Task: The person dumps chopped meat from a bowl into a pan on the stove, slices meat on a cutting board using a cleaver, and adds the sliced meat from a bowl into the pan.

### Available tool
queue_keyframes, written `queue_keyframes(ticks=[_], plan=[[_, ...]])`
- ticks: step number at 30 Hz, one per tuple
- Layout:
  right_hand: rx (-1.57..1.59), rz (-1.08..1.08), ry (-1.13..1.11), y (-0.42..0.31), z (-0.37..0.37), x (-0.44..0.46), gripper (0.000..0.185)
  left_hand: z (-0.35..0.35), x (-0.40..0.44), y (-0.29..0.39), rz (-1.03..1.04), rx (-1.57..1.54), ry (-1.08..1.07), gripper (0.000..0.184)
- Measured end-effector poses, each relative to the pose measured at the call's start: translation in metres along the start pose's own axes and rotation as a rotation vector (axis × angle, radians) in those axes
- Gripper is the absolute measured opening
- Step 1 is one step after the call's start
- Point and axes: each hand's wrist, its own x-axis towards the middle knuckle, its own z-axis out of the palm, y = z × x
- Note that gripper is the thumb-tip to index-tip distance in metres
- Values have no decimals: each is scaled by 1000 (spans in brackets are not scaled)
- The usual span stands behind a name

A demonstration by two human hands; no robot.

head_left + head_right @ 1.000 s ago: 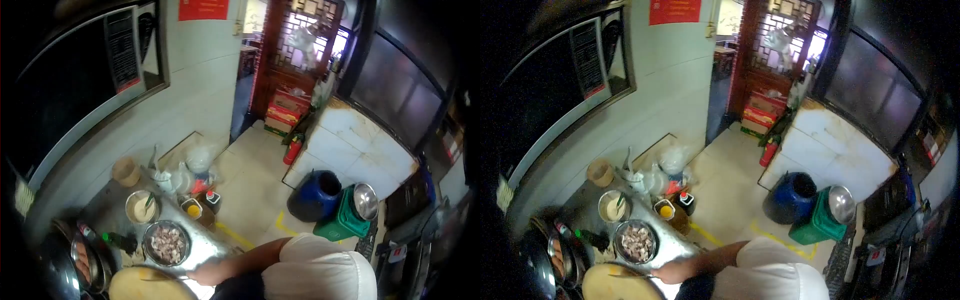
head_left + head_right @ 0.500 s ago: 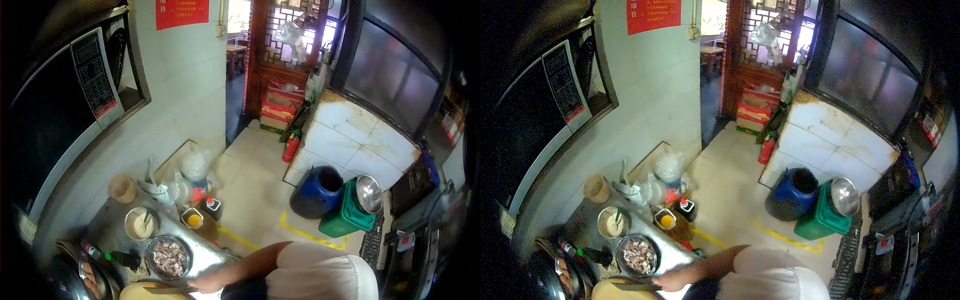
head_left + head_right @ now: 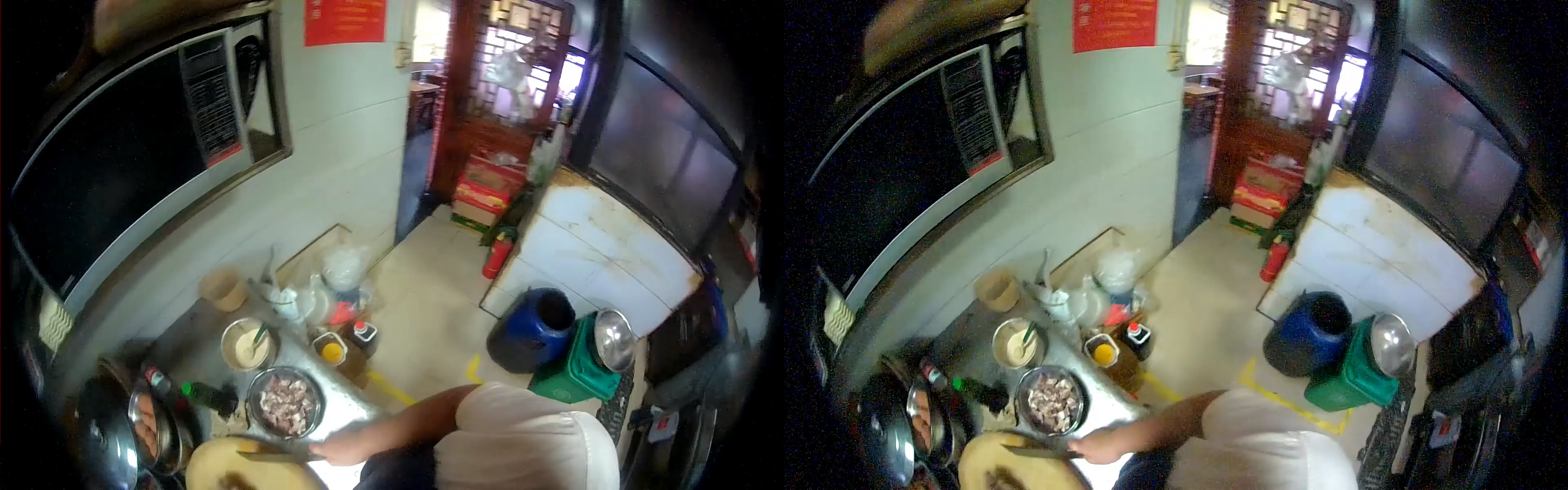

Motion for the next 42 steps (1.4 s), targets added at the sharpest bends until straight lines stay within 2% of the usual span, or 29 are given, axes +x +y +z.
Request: queue_keyframes(ticks=[1, 2, 3, 4, 5, 6, 7, 9, 10, 11, 13, 16, 19, 22, 25, 29, 30, 33, 34, 37, 38, 41, 42], plan=[[-51, 53, -27, -3, -1, 1, 35, -2, -2, -10, 37, 57, 18, 43], [35, 73, 34, 10, 16, 7, 29, 0, -2, -18, 68, 127, 13, 43], [106, 172, 106, 2, 12, 0, 24, 18, -9, -36, 68, 185, -143, 49], [52, 142, 98, 11, 19, 2, 22, 39, -26, -56, 94, 106, 106, 55], [-2, 111, 90, 19, 26, 3, 21, 57, -41, -66, -24, -74, 294, 55], [-55, 80, 85, 27, 34, 2, 20, 44, -37, -54, -258, -242, 357, 57], [-91, 166, 59, 23, 34, 3, 20, 25, -19, -43, -418, -463, 341, 60], [-169, 336, -7, 15, 30, 4, 23, 48, -37, -90, -582, -487, 100, 68], [-157, 274, 38, 5, 25, -3, 25, 41, -31, -76, -686, -634, 176, 71], [-135, 224, 102, -6, 17, -11, 28, 43, -33, -85, -676, -646, 142, 64], [-165, 144, 142, 3, 26, -12, 40, 75, -50, -115, -754, -899, 227, 60], [-78, 41, 148, 2, 19, -11, 39, 42, -37, -96, -825, -845, 232, 52], [-53, -10, 143, 2, 16, -11, 40, 19, -22, -81, -926, -525, 75, 42], [-105, 12, 133, 4, 19, -10, 40, 24, -20, -81, -1007, -563, 116, 31], [-67, 64, 111, -9, 13, -13, 41, 67, -40, -90, -978, -873, 406, 28], [-37, 42, 150, -3, 14, -14, 41, 93, -45, -62, -1003, -1262, 716, 25], [-58, 34, 159, -1, 14, -14, 39, 94, -47, -55, -936, -1288, 705, 25], [-1, 38, 159, -3, 15, -14, 39, 74, -50, -48, -610, -631, 428, 28], [-14, 32, 169, 0, 18, -14, 38, 55, -48, -38, -664, -867, 300, 28], [-3, 24, 204, 12, 26, -15, 36, 26, -49, -35, -544, -685, 14, 32], [31, 20, 222, 13, 27, -14, 35, 19, -46, -30, -419, -377, 19, 33], [228, -13, 273, 16, 23, -12, 32, 13, -47, -33, -287, -161, -43, 34], [313, -27, 285, 16, 23, -12, 32, 14, -47, -34, -315, -170, -43, 35]])
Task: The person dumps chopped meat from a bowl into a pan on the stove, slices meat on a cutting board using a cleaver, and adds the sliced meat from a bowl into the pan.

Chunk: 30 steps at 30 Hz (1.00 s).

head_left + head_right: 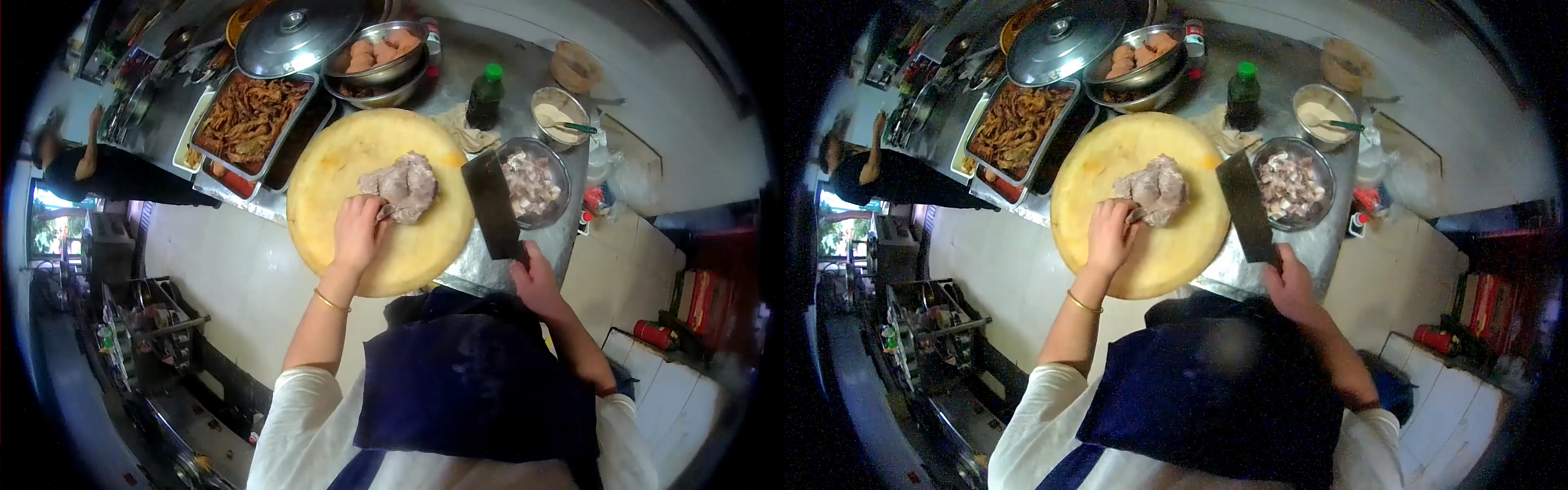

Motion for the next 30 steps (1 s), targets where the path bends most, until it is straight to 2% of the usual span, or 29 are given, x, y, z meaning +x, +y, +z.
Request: queue_keyframes(ticks=[3, 5, 6, 9, 10, 12, 15, 16, 19, 22, 25, 28, 30], plan=[[-15, 99, -6, -17, -5, -5, 33, 5, -3, -13, -123, -91, 17, 38], [-70, 21, -54, -51, -14, -7, 35, 13, -1, -22, -216, -250, 51, 40], [-98, -17, -70, -63, -14, -6, 36, 17, -2, -17, -317, -333, 152, 40], [-107, -214, -157, -70, -1, 4, 38, 31, -5, -24, -441, -478, 195, 42], [-84, -143, -217, -77, 5, 8, 39, 34, -8, -26, -447, -500, 191, 41], [-116, -165, -264, -78, 14, 15, 39, 35, -10, -24, -462, -546, 189, 39], [-183, -193, -308, -74, 17, 24, 38, 21, -15, -11, -183, -181, 286, 34], [-205, -204, -326, -74, 16, 27, 37, 14, -17, -4, -179, -113, 277, 31], [-309, -206, -411, -87, 11, 36, 36, 23, -30, -8, -249, -290, 267, 30], [-453, -224, -474, -98, 11, 46, 36, 32, -40, -11, -228, -340, 331, 30], [-566, -291, -519, -101, 16, 59, 36, 29, -45, -6, -389, -497, 310, 30], [-663, -296, -582, -118, 15, 73, 33, 33, -49, -16, -262, -401, 363, 30], [-701, -291, -630, -125, 16, 84, 31, 38, -51, -19, -304, -432, 374, 29]])
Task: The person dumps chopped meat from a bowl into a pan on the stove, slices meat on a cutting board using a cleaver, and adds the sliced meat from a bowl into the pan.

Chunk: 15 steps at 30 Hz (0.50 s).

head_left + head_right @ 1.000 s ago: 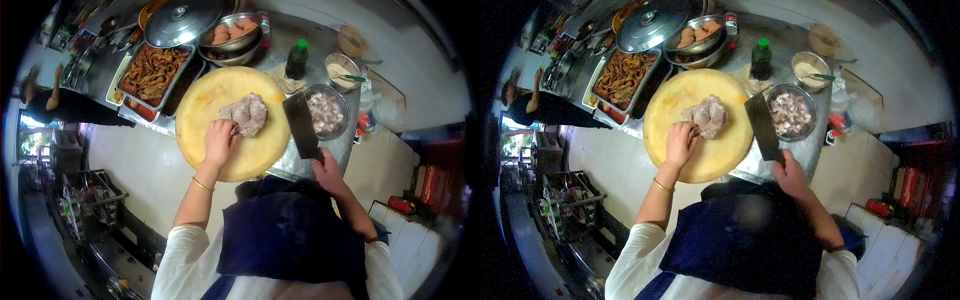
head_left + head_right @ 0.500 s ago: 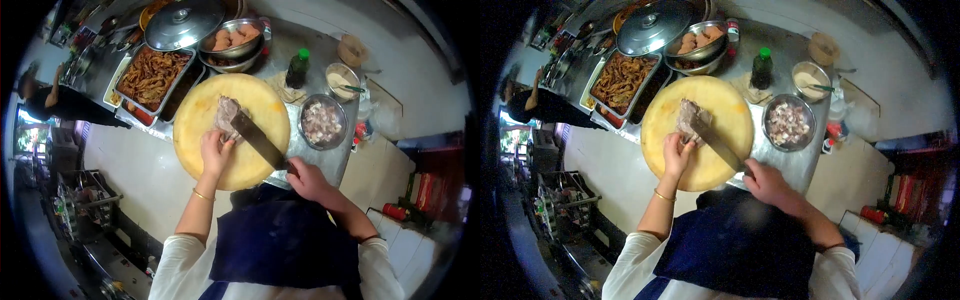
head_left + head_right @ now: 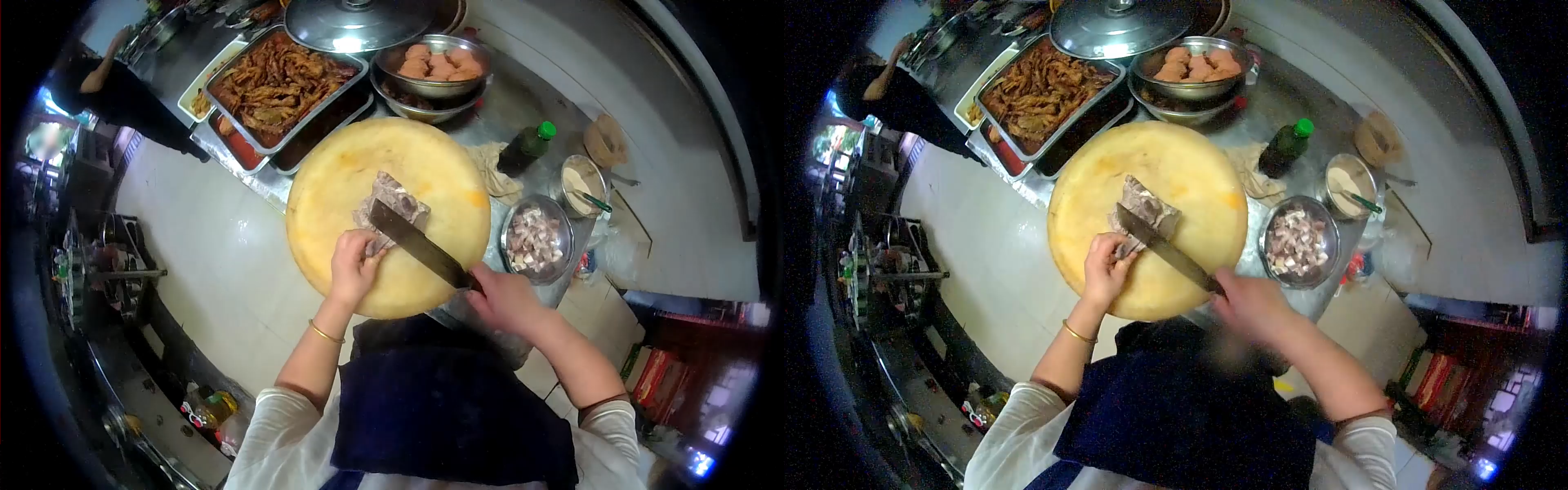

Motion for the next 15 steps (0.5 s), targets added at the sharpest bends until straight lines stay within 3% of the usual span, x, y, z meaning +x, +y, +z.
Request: queue_keyframes(ticks=[7, 15], plan=[[-19, -104, -47, 6, 3, 43, 27, 1, -3, 3, 83, 51, 59, 29], [-139, -68, -89, -39, 7, 85, 30, 2, -7, 7, -28, 51, 95, 29]])
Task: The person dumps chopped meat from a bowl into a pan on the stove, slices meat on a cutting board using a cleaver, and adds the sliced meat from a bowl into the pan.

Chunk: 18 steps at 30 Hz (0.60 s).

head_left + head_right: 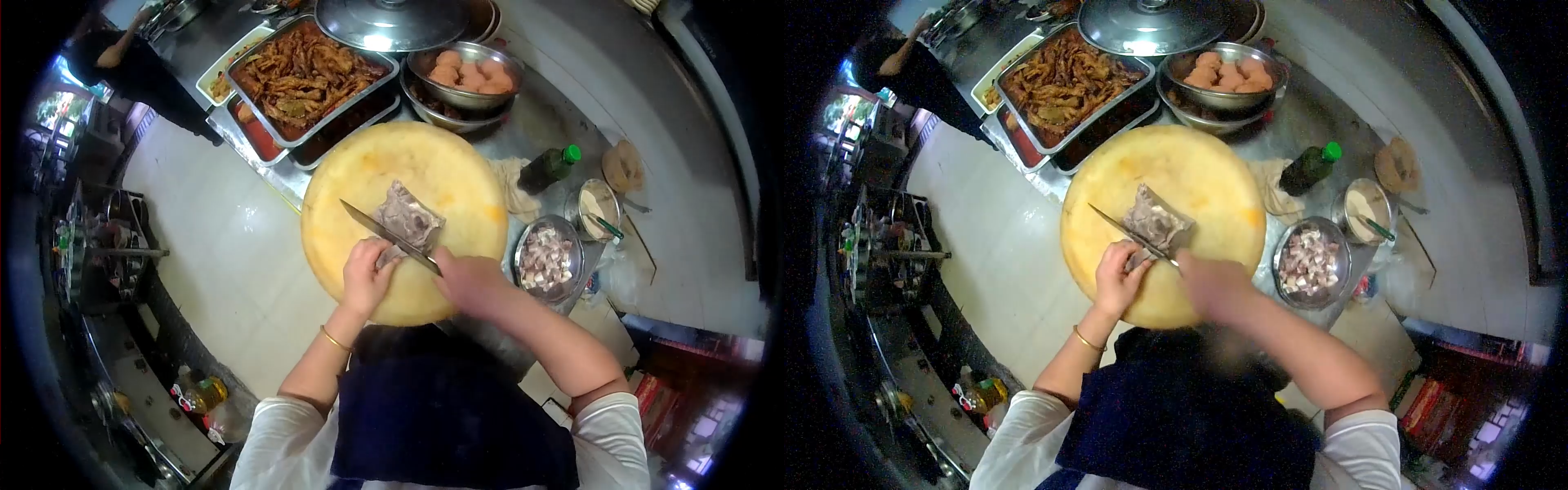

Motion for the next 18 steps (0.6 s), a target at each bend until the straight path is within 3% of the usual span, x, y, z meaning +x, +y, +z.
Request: queue_keyframes(ticks=[8, 12, 13, 14, 16, 18], plan=[[46, -40, 158, -21, 37, 35, 24, -1, 1, -14, 97, 154, -109, 23], [20, 28, 104, 8, 32, -5, 25, -16, -1, -18, -77, 79, 51, 24], [12, 76, 70, 11, 30, -26, 25, -17, -5, -32, -166, -42, 109, 24], [5, 120, 34, 11, 25, -47, 26, -9, -10, -67, -349, -359, 104, 27], [-28, 167, -11, 16, 25, -82, 26, -38, 10, -24, -549, -639, 90, 33], [31, 134, 108, 35, 44, -109, 27, -39, 26, -46, -463, -666, -26, 37]])
